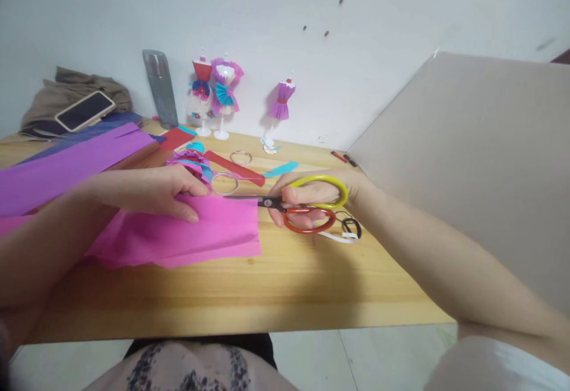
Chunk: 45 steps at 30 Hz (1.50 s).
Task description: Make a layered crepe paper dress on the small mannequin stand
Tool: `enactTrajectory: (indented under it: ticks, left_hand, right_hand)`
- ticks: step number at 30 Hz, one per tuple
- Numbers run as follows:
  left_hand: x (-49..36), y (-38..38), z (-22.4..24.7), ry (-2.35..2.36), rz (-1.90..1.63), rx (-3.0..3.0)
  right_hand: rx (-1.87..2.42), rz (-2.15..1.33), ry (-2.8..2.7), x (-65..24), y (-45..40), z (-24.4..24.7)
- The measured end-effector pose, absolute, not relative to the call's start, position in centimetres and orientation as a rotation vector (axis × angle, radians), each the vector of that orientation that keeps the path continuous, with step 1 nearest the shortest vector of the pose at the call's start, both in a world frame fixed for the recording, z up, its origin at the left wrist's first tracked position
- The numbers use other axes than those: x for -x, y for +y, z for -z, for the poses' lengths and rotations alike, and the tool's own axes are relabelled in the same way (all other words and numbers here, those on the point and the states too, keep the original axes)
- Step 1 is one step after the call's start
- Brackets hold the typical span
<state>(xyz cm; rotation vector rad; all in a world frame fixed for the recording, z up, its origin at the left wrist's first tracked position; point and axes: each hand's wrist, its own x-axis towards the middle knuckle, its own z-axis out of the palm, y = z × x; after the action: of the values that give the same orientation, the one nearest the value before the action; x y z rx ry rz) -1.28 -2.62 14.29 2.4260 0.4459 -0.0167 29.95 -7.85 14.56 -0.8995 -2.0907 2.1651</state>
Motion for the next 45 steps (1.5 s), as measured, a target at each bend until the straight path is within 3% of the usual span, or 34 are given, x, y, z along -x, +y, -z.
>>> enactTrajectory:
  ticks: [16, 45]
  left_hand:
    - [1.2, -2.6, -14.2, 0.39, -0.004, -2.425]
    - [0.9, -2.7, -13.8, 0.43, -0.054, -2.447]
  right_hand:
    - [1.084, -2.105, -2.212, -28.1, -7.9, -16.5]
    - [0.918, -2.108, -2.119, -27.9, -7.4, -15.7]
